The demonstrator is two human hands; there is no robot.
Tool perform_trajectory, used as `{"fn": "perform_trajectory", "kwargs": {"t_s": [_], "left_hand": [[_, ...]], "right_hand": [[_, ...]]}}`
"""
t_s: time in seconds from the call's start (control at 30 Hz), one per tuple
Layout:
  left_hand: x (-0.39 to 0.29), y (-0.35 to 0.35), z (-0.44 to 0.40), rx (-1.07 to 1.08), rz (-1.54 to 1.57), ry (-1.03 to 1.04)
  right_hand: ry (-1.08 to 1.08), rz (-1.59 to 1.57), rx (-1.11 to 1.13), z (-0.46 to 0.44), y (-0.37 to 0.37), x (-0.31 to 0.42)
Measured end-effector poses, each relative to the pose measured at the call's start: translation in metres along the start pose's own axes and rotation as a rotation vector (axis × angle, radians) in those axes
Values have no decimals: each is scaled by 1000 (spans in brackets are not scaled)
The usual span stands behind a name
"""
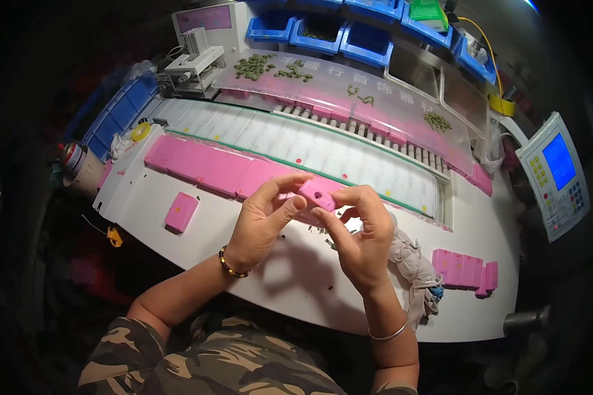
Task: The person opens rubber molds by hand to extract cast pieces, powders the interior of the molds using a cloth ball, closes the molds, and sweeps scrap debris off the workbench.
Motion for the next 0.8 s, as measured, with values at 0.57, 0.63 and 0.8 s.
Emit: {"fn": "perform_trajectory", "kwargs": {"t_s": [0.57,0.63,0.8], "left_hand": [[45,-146,-146,-297,-1103,155],[50,-166,-154,-311,-1197,96],[56,-195,-175,-317,-1294,7]], "right_hand": [[361,-164,-47,3,-4,-56],[344,-152,-39,2,-1,-51],[324,-146,-38,6,3,-56]]}}
Point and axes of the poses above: each hand's wrist, its own z-axis away from the middle knuckle, its own y-axis out of the palm, x = y × z, the point moved 9 cm from there along -z, towards the middle knuckle, and after that the axes turned 6 degrees about -x, right-handed, at the moved point
